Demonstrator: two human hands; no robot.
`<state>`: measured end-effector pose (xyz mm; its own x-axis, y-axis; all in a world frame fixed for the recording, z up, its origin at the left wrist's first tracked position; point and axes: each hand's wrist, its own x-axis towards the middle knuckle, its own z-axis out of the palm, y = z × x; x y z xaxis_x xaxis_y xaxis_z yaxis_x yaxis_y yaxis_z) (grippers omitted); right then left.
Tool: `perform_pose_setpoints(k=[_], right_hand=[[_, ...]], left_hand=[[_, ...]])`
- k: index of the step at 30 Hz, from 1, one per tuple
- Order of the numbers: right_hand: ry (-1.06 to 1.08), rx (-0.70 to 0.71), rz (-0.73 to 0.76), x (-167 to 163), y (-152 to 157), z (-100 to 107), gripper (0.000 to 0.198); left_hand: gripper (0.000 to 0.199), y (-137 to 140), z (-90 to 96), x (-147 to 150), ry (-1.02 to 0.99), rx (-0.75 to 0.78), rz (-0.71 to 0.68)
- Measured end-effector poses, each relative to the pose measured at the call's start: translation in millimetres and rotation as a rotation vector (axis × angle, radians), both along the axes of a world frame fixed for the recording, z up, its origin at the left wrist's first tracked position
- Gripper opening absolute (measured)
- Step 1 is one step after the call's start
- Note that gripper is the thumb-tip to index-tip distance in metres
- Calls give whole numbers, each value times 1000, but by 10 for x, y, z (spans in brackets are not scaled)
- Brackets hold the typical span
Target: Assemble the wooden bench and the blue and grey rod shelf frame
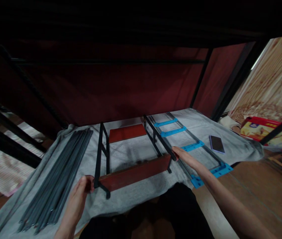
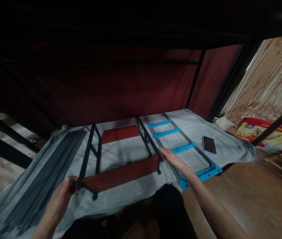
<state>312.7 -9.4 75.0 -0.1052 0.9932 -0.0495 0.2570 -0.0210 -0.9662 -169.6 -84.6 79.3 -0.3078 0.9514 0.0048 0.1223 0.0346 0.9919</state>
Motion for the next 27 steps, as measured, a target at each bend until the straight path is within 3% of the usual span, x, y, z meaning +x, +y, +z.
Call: perform_pose_setpoints(k=[4,8,12,15,19,23,27], right_hand=[[31,-21,-94,39,335,57,43],[60,76,-116,-94,871,394,34],[-75,238,52,-592,1495,838,22],[-405,358,242,-1197,1942,943,17],[-866,329,447,-2010,2459,693,26],[-962,248,449,-2536,2899,316,40],[-1003,180,395,-2797,3283,53,47]], left_hand=[[56,415,-57,-99,-151,-74,92],[53,979,-107,-165,-208,-111,129],[34,1272,-111,-131,-423,-87,137],[25,1319,-160,-86,-558,-71,122],[13,1404,-293,-146,-536,-85,232],[24,1518,-362,-265,-541,-87,247],[30,1558,-369,-254,-547,-106,231]])
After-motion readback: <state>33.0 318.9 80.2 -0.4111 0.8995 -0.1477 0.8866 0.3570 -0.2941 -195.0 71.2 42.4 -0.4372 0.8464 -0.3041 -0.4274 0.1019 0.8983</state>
